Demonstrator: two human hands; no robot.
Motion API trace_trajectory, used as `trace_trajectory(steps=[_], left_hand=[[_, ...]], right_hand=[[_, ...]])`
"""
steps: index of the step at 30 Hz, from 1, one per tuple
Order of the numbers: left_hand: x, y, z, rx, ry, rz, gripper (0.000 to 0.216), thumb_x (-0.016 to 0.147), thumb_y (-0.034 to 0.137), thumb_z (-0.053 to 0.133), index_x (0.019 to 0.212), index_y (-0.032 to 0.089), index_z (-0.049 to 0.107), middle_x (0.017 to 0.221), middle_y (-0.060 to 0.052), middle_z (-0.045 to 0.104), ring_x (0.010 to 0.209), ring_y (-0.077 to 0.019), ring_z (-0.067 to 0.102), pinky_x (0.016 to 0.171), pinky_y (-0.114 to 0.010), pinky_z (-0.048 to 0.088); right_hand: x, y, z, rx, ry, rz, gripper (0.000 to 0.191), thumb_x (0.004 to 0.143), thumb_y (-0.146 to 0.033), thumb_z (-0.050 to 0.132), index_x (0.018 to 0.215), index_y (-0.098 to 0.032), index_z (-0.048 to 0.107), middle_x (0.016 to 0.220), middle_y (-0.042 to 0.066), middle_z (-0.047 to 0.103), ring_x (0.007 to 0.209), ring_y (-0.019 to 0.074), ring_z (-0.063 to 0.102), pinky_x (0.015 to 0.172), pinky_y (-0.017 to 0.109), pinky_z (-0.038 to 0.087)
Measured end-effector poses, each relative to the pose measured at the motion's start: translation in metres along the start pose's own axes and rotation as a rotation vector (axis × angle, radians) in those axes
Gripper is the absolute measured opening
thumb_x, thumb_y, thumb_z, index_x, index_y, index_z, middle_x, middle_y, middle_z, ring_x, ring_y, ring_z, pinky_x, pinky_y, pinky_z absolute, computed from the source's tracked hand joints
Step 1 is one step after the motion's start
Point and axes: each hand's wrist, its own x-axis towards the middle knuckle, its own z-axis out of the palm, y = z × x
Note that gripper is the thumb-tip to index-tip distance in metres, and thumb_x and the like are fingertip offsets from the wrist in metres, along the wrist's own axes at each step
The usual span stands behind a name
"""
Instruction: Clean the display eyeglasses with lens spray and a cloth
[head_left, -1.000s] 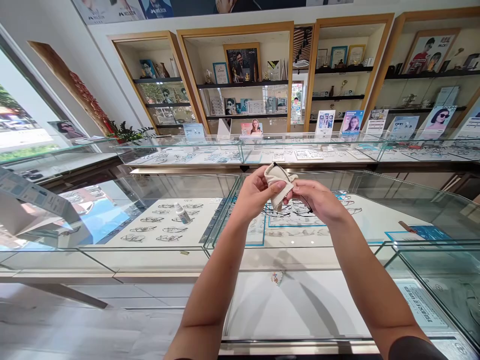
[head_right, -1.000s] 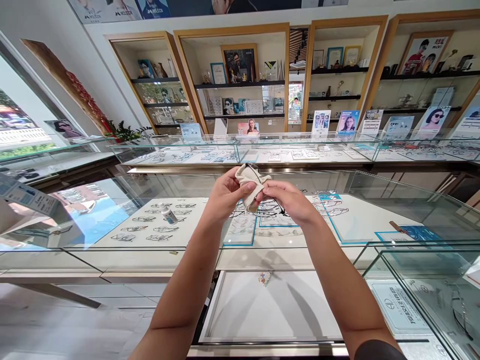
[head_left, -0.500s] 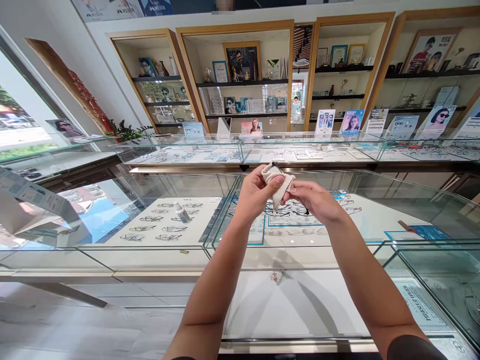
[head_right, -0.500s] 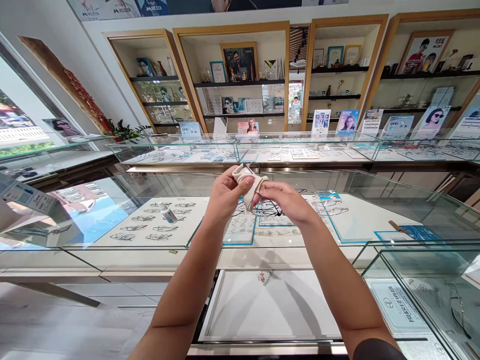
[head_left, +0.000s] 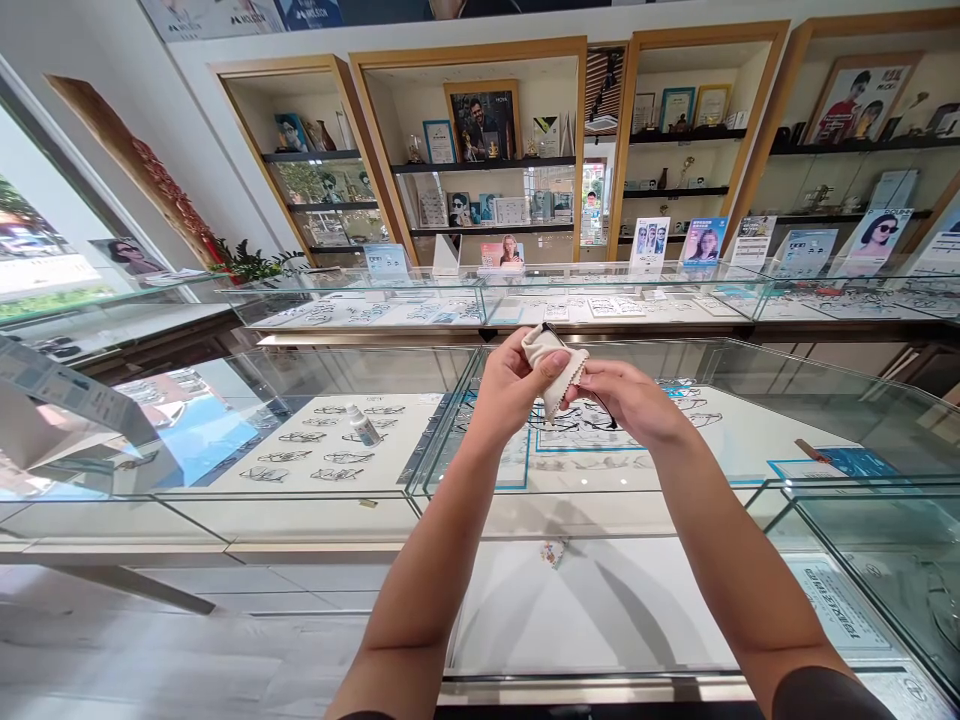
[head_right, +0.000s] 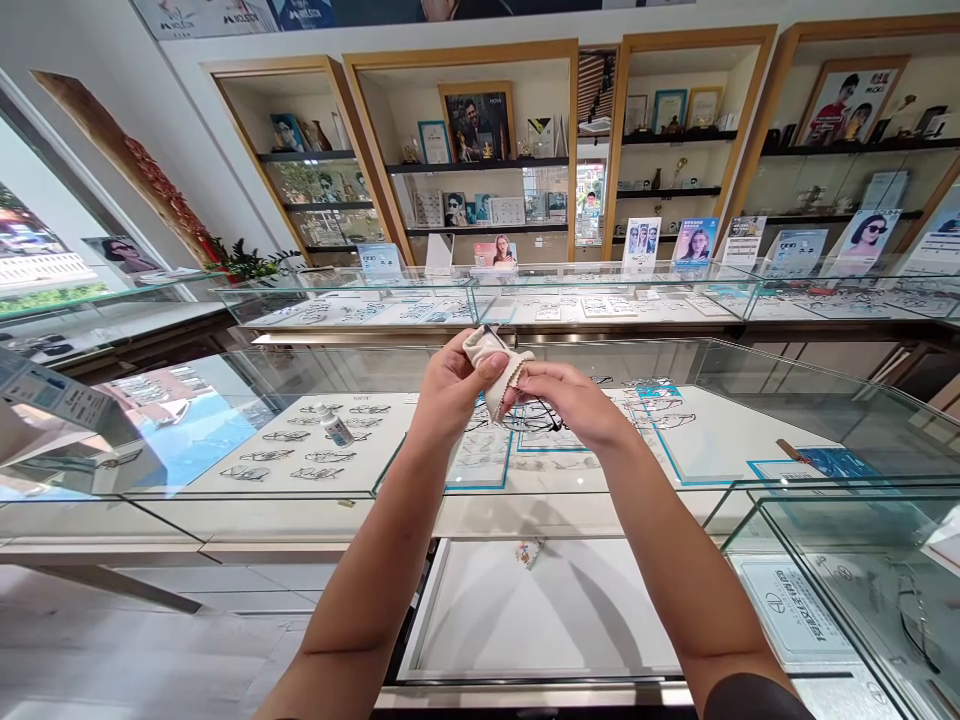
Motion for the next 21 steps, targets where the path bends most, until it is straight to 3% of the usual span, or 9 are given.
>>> trace_trajectory(steps=[7, 14, 18, 21], left_hand=[[0.002, -0.011, -0.002, 0.102, 0.210, 0.049, 0.044, 0.092, 0.059, 0.077, 0.084, 0.019, 0.059, 0.061, 0.002, 0.064, 0.046, -0.0099, 0.055, 0.047, -0.023, 0.040], [0.008, -0.015, -0.008, 0.028, 0.198, 0.050, 0.043, 0.094, 0.060, 0.075, 0.094, 0.017, 0.072, 0.066, 0.003, 0.063, 0.054, -0.0082, 0.053, 0.054, -0.021, 0.040], [0.013, -0.017, -0.014, -0.001, 0.241, 0.056, 0.051, 0.087, 0.066, 0.079, 0.098, 0.016, 0.075, 0.078, -0.001, 0.069, 0.067, -0.0110, 0.057, 0.064, -0.022, 0.045], [0.012, -0.013, -0.018, 0.039, 0.182, 0.013, 0.053, 0.086, 0.066, 0.079, 0.097, 0.015, 0.074, 0.079, -0.001, 0.068, 0.070, -0.0123, 0.056, 0.067, -0.023, 0.045]], right_hand=[[0.000, 0.002, 0.000, -0.045, -0.036, 0.010, 0.024, 0.099, -0.033, 0.062, 0.084, -0.021, 0.078, 0.089, 0.004, 0.076, 0.095, 0.0212, 0.068, 0.102, 0.041, 0.046], [0.001, 0.002, 0.001, 0.002, 0.017, -0.025, 0.024, 0.097, -0.036, 0.065, 0.080, -0.022, 0.076, 0.086, 0.003, 0.074, 0.091, 0.0207, 0.068, 0.097, 0.039, 0.049], [0.001, -0.002, -0.004, 0.049, 0.175, -0.081, 0.024, 0.092, -0.041, 0.069, 0.077, -0.024, 0.074, 0.087, 0.004, 0.073, 0.091, 0.0204, 0.065, 0.088, 0.036, 0.049], [0.000, -0.006, -0.009, 0.042, 0.320, -0.151, 0.021, 0.092, -0.041, 0.069, 0.079, -0.026, 0.076, 0.096, 0.004, 0.075, 0.102, 0.0207, 0.065, 0.084, 0.032, 0.047]])
